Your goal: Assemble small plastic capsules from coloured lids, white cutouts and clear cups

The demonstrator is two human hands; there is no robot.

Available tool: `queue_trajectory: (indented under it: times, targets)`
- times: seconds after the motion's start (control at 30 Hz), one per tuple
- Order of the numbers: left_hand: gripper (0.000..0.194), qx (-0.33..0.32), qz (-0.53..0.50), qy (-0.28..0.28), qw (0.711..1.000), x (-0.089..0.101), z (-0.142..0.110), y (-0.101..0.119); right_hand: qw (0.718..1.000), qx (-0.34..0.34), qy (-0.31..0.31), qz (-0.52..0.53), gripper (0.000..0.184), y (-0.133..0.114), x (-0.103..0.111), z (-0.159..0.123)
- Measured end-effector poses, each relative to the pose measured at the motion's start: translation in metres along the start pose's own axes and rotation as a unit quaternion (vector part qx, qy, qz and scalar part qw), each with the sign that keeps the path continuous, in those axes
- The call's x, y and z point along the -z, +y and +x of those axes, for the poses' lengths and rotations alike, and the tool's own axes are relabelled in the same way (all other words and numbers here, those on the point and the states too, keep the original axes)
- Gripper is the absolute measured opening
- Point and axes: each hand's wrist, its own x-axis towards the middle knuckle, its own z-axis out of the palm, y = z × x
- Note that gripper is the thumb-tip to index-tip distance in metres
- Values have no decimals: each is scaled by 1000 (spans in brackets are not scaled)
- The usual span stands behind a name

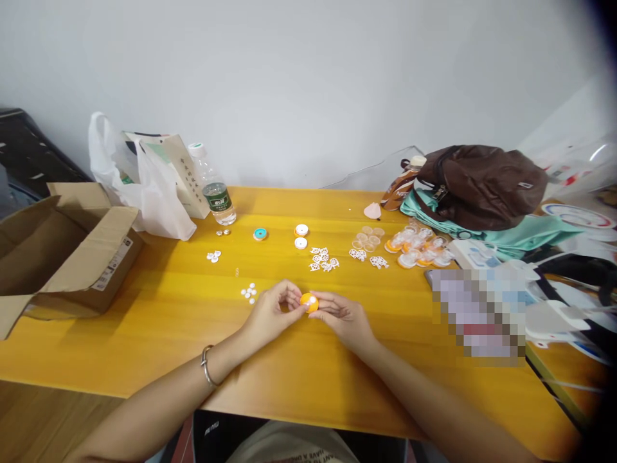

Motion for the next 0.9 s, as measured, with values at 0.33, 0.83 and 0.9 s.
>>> queue_trajectory:
  times: [0.33,0.83,0.9]
  targets:
    - [24,19,26,-33,999,10,2,2,998,-54,1,17,38,-3,3,4]
    - [28,-27,104,-120,987,38,10,3,996,-57,71,-13,37,-16,8,3]
    - [31,9,-46,-140,989,40,8,13,996,-56,70,-2,37,-21,6,-1]
